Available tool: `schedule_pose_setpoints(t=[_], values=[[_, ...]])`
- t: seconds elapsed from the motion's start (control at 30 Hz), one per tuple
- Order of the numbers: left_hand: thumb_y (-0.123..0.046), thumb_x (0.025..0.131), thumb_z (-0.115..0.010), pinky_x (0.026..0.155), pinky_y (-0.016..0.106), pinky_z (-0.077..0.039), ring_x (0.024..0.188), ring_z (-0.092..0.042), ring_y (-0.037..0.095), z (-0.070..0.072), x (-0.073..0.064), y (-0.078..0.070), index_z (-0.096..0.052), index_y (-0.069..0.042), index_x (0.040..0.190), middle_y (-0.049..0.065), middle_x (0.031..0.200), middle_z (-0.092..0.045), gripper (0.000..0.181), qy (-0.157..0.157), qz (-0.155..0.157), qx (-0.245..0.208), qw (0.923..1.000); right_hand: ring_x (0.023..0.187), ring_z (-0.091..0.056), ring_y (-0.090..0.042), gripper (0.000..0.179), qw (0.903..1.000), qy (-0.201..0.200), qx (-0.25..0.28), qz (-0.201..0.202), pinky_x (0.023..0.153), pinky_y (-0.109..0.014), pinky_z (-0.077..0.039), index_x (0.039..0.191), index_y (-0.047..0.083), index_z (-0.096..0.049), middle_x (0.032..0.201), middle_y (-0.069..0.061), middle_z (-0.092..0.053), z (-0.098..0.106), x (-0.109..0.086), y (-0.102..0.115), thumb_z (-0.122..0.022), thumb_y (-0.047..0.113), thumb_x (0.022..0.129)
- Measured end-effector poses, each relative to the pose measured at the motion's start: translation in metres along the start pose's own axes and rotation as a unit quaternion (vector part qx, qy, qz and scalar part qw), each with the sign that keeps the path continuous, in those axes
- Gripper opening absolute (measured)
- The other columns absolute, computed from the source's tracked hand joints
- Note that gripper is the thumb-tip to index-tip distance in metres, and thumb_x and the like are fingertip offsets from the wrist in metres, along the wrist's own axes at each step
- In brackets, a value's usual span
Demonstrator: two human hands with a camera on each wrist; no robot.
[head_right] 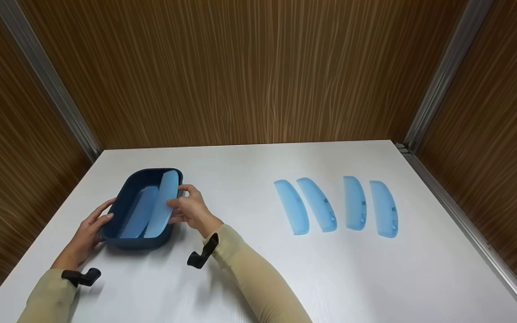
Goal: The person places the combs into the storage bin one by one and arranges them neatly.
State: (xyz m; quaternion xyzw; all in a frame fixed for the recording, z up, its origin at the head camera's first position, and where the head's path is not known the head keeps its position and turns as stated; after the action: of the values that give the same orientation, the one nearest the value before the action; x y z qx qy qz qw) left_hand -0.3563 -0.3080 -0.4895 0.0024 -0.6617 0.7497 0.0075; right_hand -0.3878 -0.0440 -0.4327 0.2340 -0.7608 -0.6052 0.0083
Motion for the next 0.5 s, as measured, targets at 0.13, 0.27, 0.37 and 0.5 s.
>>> schedule_pose_setpoints(t=[0.13, 0.27, 0.37, 0.5], values=[[-0.037, 0.084, -0.051, 0.076, 0.040, -0.042, 0.108, -0.043, 0.029, 0.000, 0.000, 0.004, -0.032, -0.035, 0.130, 0.014, 0.124, -0.042, 0.049, -0.001, 0.003, 0.003, 1.0000, 0.074, -0.059, -0.031, 0.054, 0.9998, -0.012, -0.015, 0.009, 0.056, -0.037, -0.048, 0.119, 0.016, -0.038, 0.093, -0.018, -0.058, -0.002, 0.004, -0.003, -0.064, 0.004, 0.073], [-0.039, 0.084, -0.051, 0.076, 0.040, -0.042, 0.108, -0.043, 0.028, 0.001, 0.001, 0.007, -0.033, -0.036, 0.129, 0.013, 0.123, -0.042, 0.049, 0.000, 0.003, 0.009, 1.0000, 0.069, -0.060, -0.031, 0.052, 0.9997, -0.021, -0.009, 0.013, 0.053, -0.036, -0.048, 0.117, 0.016, -0.039, 0.091, -0.019, -0.058, -0.006, 0.009, -0.005, -0.063, 0.003, 0.073], [-0.038, 0.084, -0.051, 0.077, 0.040, -0.042, 0.108, -0.043, 0.028, 0.001, 0.002, 0.006, -0.032, -0.037, 0.129, 0.012, 0.124, -0.042, 0.049, 0.003, 0.005, 0.008, 1.0000, 0.066, -0.060, -0.029, 0.050, 0.9996, -0.022, 0.000, 0.015, 0.055, -0.038, -0.048, 0.116, 0.016, -0.041, 0.091, -0.020, -0.056, -0.010, 0.012, -0.004, -0.063, 0.002, 0.073], [-0.036, 0.084, -0.050, 0.076, 0.040, -0.042, 0.108, -0.043, 0.028, 0.001, 0.003, 0.004, -0.032, -0.036, 0.130, 0.013, 0.125, -0.040, 0.049, 0.007, 0.001, -0.002, 1.0000, 0.068, -0.060, -0.027, 0.050, 0.9996, -0.020, 0.004, 0.018, 0.057, -0.039, -0.048, 0.115, 0.016, -0.041, 0.092, -0.020, -0.055, -0.016, 0.014, 0.001, -0.062, 0.001, 0.073]])
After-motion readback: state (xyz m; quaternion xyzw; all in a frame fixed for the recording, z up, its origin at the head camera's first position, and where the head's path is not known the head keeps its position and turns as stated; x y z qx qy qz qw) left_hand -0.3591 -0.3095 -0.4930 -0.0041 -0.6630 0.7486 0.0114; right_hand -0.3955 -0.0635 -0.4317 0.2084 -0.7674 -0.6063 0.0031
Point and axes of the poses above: each hand's wrist, its own x-axis towards the middle knuckle, its own z-axis out of the back of the hand, y = z × x, the point moved 6 cm from there along x, towards the middle knuckle
